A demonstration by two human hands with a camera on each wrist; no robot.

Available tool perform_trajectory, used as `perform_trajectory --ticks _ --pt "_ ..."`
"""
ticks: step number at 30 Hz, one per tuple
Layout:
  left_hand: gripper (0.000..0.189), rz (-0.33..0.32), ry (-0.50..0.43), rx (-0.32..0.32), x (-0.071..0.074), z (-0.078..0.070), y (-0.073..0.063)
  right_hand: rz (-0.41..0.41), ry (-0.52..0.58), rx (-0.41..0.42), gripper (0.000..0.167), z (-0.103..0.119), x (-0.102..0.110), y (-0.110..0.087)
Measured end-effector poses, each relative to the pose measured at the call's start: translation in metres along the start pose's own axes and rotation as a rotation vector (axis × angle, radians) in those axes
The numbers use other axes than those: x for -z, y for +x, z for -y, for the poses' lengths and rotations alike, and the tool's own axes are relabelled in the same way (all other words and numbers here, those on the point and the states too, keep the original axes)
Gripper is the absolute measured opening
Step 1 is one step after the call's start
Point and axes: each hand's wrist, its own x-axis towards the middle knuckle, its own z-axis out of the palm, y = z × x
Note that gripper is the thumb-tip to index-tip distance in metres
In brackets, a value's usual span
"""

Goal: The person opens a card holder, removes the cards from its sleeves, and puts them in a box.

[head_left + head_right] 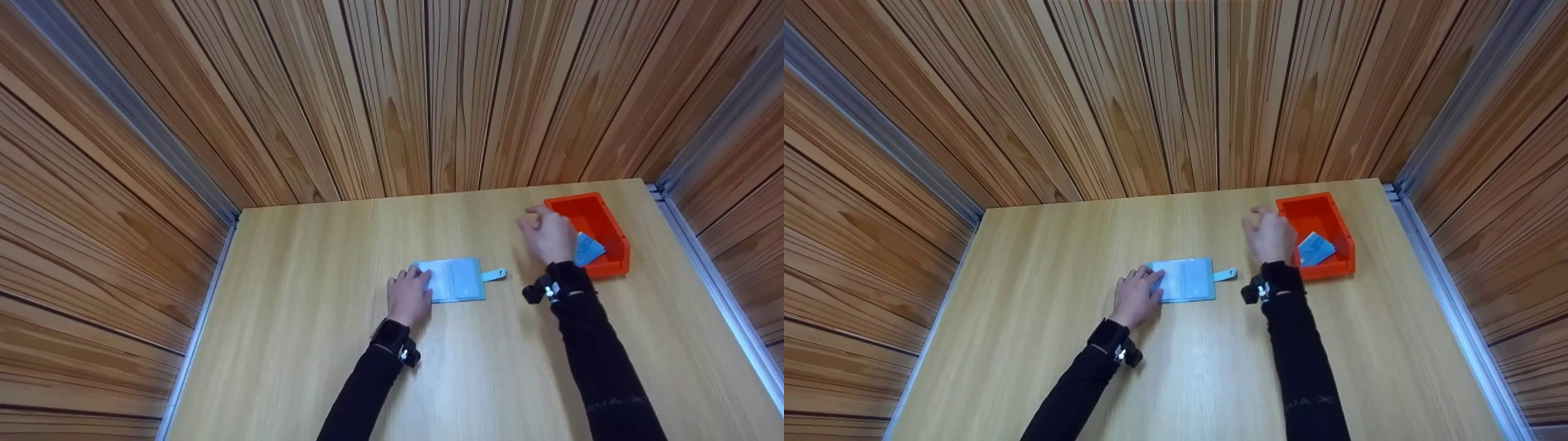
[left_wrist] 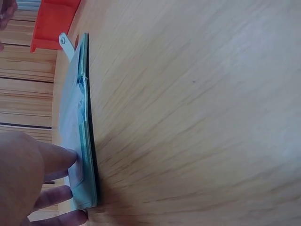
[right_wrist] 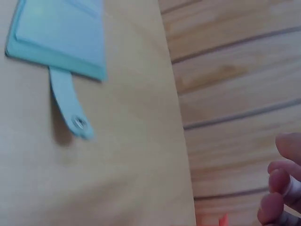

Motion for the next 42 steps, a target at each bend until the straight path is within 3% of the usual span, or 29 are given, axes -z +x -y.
perform_trajectory --ticks 7,14,22,31,42 --pt "0.041 -0.005 0.004 -0.012 -0.001 0.002 0.001 0.172 -0.012 0.093 0.042 0.008 -0.044 -0.017" --pt "0.041 -0.001 -0.019 -0.017 -0.001 0.004 0.002 0.321 -0.063 0.201 0.042 0.004 -0.075 -0.032" --pt "0.040 -0.045 -0.039 -0.058 0.000 0.006 0.001 0.507 -0.139 0.222 0.067 -0.003 -0.093 -0.041" --pt "0.040 -0.044 -0.062 -0.051 0.000 0.005 0.001 0.563 -0.181 0.239 0.090 -0.012 -0.097 -0.044" --pt "0.043 0.010 -0.088 -0.025 0.001 0.004 0.001 0.541 -0.115 0.202 0.086 -0.019 -0.100 -0.045"
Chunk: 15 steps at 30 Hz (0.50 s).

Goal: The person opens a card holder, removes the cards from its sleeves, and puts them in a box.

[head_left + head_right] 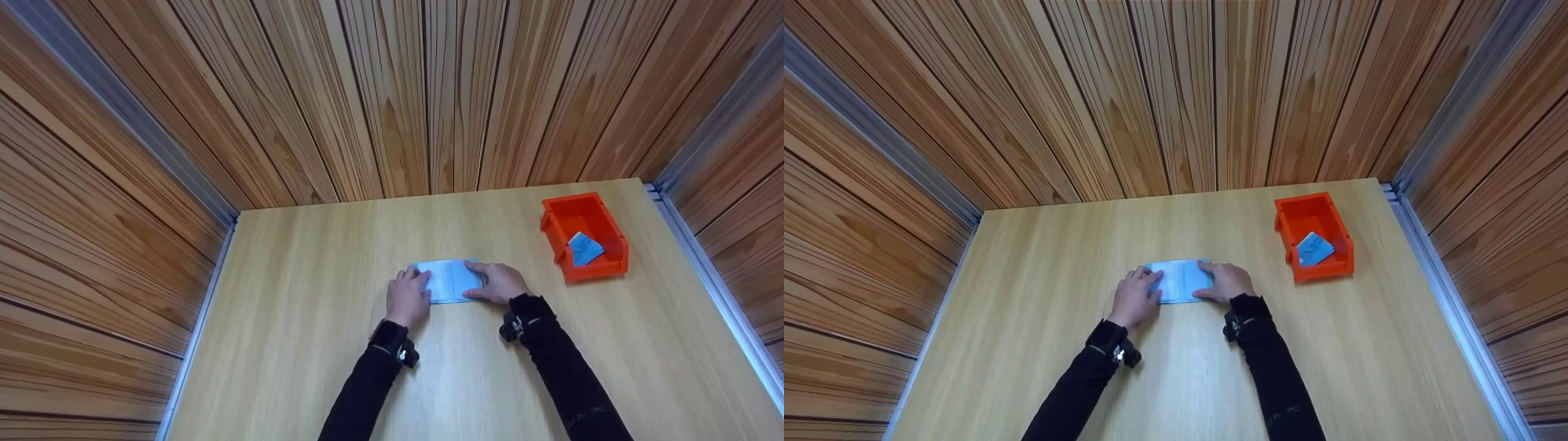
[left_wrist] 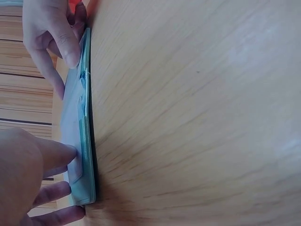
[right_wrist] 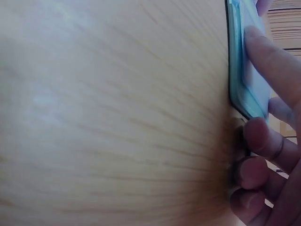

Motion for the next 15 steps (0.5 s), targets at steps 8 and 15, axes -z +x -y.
perform_trajectory --ticks 8,15 --pt "0.041 -0.036 0.023 -0.014 0.0004 0.0000 -0.0015 -0.034 0.083 0.008 0.068 0.0004 -0.0030 0.0026" --pt "0.041 -0.033 0.013 -0.013 -0.0007 0.0001 -0.0009 -0.099 0.122 0.029 0.037 0.0081 -0.0033 0.0016"
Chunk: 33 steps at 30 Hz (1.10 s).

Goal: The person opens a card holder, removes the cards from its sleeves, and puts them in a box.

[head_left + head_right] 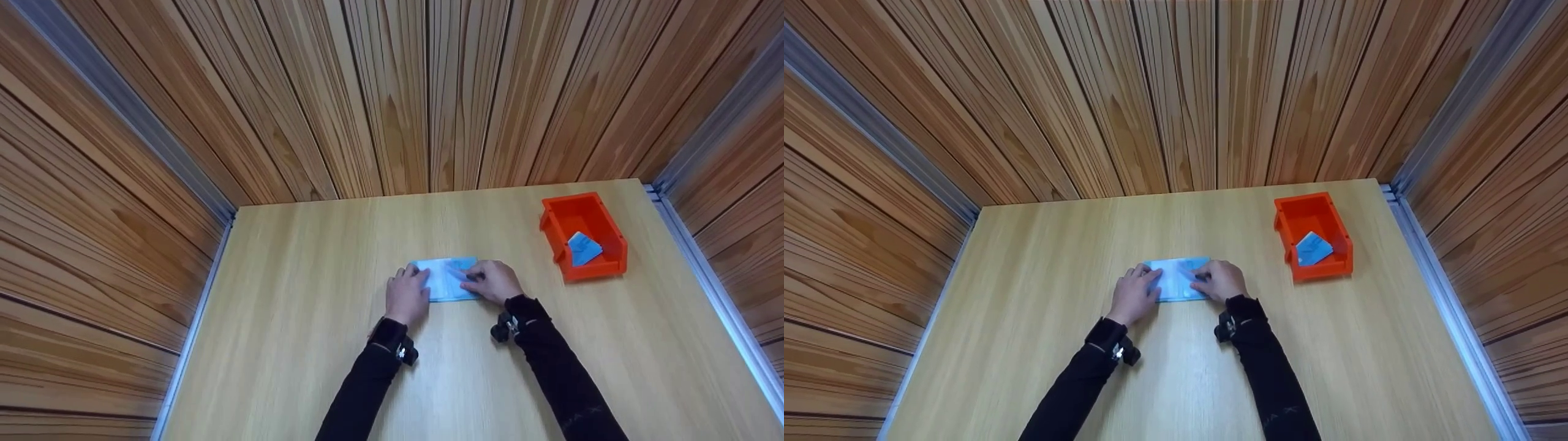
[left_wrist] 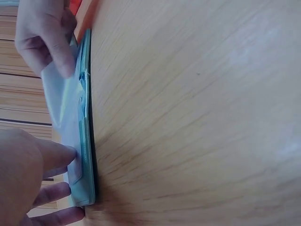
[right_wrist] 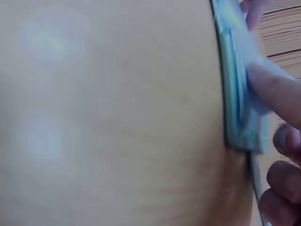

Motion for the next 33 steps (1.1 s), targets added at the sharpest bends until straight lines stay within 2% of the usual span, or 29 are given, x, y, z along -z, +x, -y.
perform_trajectory --ticks 3,6,12,17,19,23,28,33 --pt "0.042 0.013 0.006 0.005 0.000 0.000 0.000 -0.030 0.045 -0.009 0.030 0.003 0.000 -0.001" --pt "0.041 0.006 0.008 0.008 -0.001 0.001 0.000 -0.036 0.113 -0.035 0.032 0.004 0.001 -0.001" --pt "0.042 0.007 -0.005 0.012 0.000 0.001 0.000 -0.039 0.231 -0.102 0.047 0.003 0.001 -0.002" --pt "0.045 0.030 -0.056 0.026 0.001 0.003 -0.001 -0.039 0.325 -0.138 0.059 0.005 0.002 -0.003" --pt "0.047 0.032 -0.079 0.040 0.002 0.004 -0.001 -0.044 0.368 -0.133 0.061 0.008 0.002 -0.003" --pt "0.051 -0.007 -0.088 0.070 0.005 0.008 0.000 -0.045 0.423 -0.065 0.062 0.018 -0.002 0.000" --pt "0.052 -0.046 -0.057 0.105 0.010 0.012 0.001 0.018 0.484 -0.034 0.060 0.028 -0.011 0.002" --pt "0.050 -0.054 -0.038 0.119 0.011 0.015 0.001 0.101 0.419 -0.019 0.053 0.035 -0.025 0.003"
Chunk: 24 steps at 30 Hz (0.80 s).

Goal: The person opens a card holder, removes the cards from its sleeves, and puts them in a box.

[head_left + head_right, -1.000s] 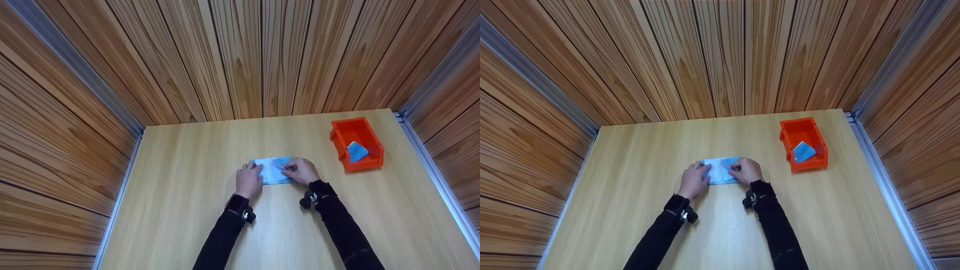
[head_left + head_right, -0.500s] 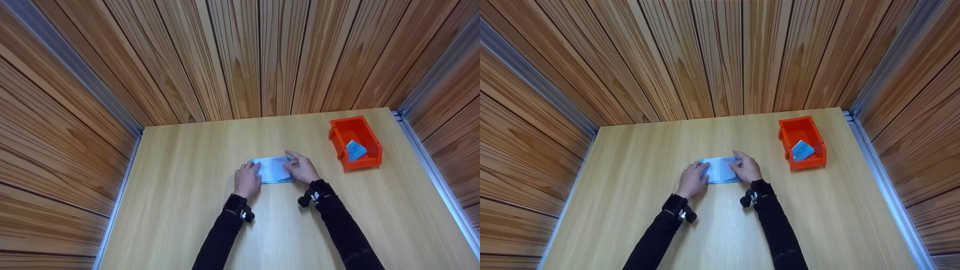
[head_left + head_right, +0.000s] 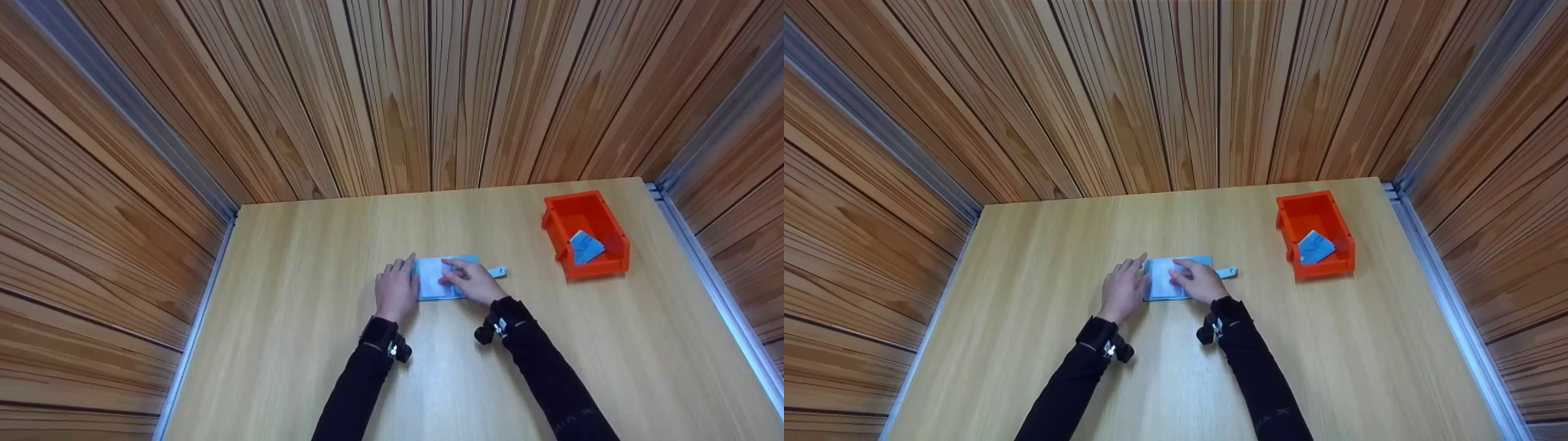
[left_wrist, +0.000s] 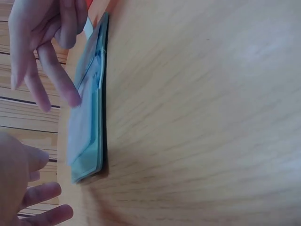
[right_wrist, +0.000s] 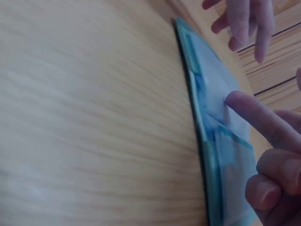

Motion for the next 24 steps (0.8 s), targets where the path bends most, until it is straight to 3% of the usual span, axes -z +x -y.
perform_trajectory --ticks 10,17,24 --pt "0.049 0.049 0.036 -0.061 -0.012 -0.004 -0.005 -0.013 -0.117 0.012 0.042 0.004 -0.001 -0.003" --pt "0.049 0.069 0.059 -0.062 -0.015 -0.006 -0.005 -0.064 -0.138 0.014 0.042 0.004 0.018 -0.005" --pt "0.048 0.074 0.047 -0.066 -0.017 -0.004 -0.006 -0.085 -0.243 0.008 0.050 -0.007 0.036 -0.008"
